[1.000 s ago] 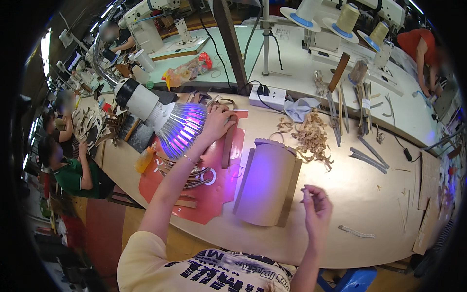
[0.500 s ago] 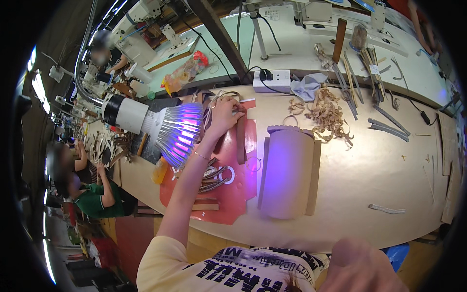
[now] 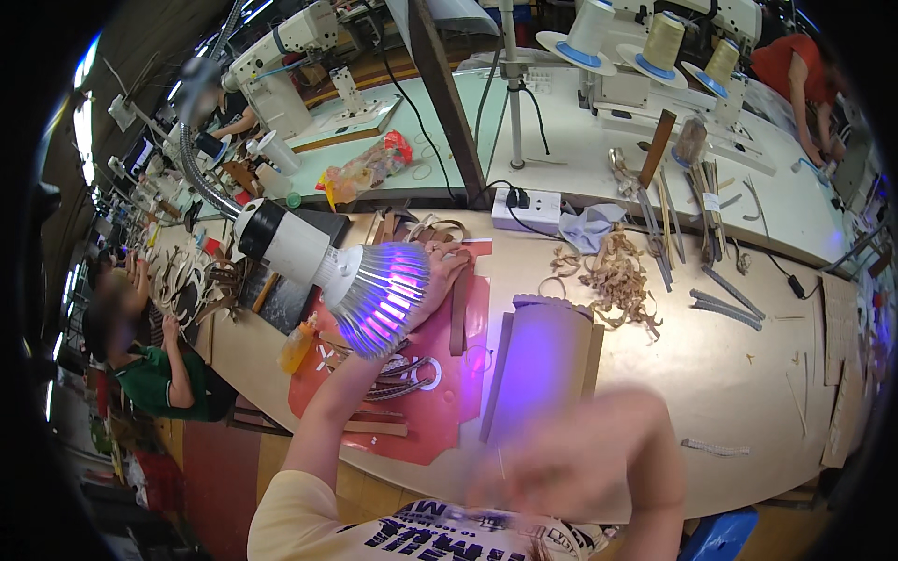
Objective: The person wraps a braided rope around a cylindrical cardboard form, repeatedly adjusting and repositioning the rope to align it. They use both hands to hold the form and manipulate the rope, occasionally picking up and setting down the rope while working under a purple UV lamp.
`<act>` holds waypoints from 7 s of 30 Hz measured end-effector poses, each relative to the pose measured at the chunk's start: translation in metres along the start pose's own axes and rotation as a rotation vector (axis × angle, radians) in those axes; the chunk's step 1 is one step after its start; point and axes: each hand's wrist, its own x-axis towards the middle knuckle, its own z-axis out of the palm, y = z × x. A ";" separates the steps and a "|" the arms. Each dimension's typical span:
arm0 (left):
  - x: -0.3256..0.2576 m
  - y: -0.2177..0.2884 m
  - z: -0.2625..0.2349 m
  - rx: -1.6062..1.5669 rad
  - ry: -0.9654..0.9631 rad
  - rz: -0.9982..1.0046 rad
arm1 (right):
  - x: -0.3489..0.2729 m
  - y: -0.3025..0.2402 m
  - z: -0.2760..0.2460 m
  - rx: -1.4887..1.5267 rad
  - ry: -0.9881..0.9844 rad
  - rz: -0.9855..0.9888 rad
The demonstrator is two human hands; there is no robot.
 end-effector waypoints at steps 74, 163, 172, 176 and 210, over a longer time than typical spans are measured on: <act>-0.081 0.192 -0.106 -1.021 0.417 -0.772 | -0.228 0.117 0.020 -1.819 1.568 0.801; -0.072 0.158 -0.072 -1.368 -0.248 -0.891 | -0.080 0.122 0.076 0.153 1.488 0.567; -0.074 0.168 -0.064 -1.453 -0.089 -0.907 | -0.095 0.096 0.049 0.144 1.279 0.626; -0.071 0.169 -0.060 -1.580 -0.011 -0.964 | -0.102 0.077 0.029 0.053 1.326 0.580; -0.063 0.176 -0.072 -2.132 0.273 -1.140 | 0.024 0.068 0.007 -0.495 1.201 0.754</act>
